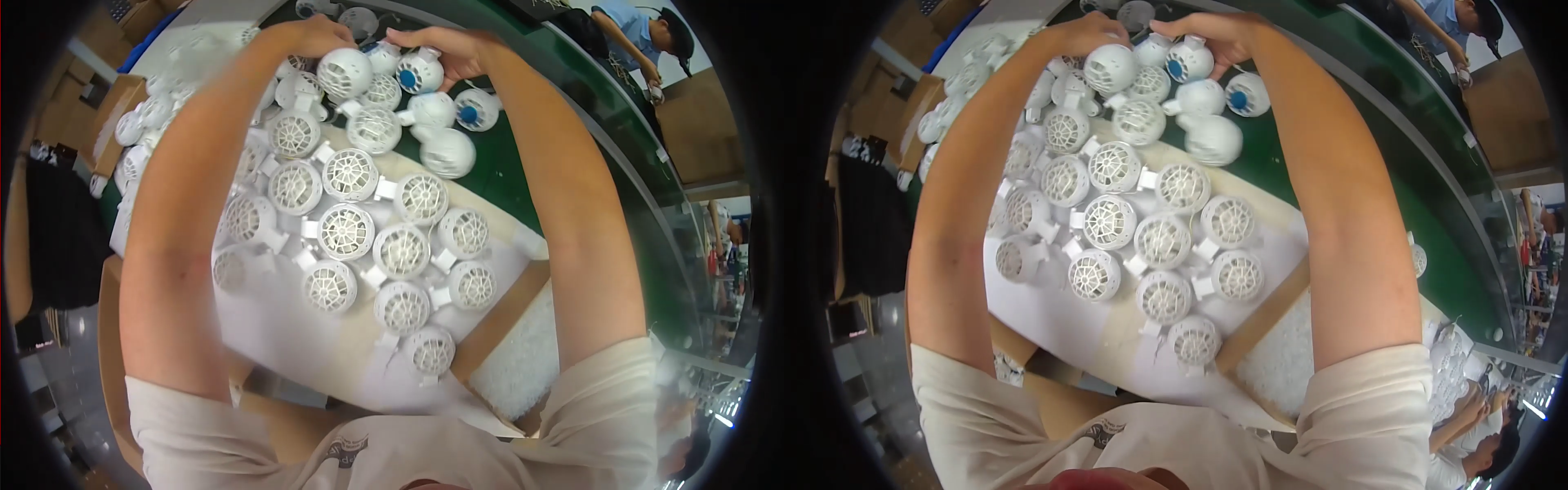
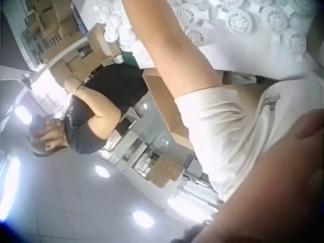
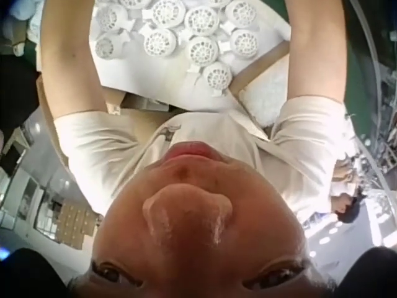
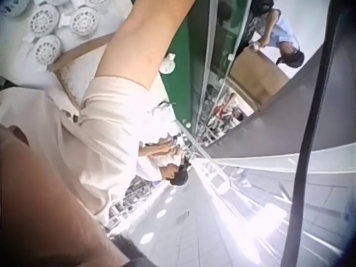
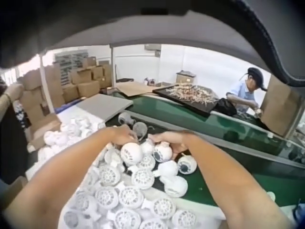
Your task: Assembling small white plastic parts by inserting rods and organizing them on a production line.
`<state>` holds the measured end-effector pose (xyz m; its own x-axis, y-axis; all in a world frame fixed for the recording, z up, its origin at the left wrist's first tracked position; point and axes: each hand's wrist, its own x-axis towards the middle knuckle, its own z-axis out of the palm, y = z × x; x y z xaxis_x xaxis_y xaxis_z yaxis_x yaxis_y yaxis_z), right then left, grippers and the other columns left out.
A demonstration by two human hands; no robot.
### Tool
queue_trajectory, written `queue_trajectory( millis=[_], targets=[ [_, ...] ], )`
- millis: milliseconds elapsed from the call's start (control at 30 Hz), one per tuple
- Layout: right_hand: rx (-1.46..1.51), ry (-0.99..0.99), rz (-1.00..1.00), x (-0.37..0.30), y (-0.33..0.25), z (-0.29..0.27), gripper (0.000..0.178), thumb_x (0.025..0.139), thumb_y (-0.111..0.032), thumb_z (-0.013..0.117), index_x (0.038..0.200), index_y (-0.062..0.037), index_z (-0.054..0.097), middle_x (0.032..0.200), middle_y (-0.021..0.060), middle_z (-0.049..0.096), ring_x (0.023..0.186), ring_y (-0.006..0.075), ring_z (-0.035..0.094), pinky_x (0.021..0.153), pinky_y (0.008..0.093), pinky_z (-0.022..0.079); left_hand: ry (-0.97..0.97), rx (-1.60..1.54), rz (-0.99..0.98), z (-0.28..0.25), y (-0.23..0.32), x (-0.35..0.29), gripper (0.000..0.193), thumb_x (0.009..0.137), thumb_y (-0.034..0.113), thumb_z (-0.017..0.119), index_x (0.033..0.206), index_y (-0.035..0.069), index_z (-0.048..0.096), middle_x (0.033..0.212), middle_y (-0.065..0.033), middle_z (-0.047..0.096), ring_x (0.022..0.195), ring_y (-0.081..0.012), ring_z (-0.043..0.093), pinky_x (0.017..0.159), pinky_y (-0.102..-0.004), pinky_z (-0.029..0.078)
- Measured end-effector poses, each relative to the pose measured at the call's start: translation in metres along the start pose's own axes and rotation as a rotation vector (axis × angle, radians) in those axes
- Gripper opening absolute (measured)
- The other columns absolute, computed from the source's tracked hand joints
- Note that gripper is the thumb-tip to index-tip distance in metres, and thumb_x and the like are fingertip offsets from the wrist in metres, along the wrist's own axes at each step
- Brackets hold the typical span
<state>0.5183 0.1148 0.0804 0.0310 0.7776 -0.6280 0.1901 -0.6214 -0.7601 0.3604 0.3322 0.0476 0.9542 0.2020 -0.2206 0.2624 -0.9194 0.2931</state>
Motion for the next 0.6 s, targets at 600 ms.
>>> queue_trajectory(
  millis=[600],
  targets=[
    [-0.418,0.075,-0.353,-0.034,0.035,0.098,0.085,0.088,-0.058,0.067,0.154,-0.0146,0.038,0.151,0.0168,0.045,0.139,0.0275,0.042,0.114,0.0388,0.032,0.53,-0.071,-0.313,0.077,0.089,-0.164,0.034,0.089,0.043,0.063,0.116,0.024,0.072,0.121,-0.0065,0.061,0.112,-0.0264,0.06,0.098,-0.0372,0.046]
  ],
)
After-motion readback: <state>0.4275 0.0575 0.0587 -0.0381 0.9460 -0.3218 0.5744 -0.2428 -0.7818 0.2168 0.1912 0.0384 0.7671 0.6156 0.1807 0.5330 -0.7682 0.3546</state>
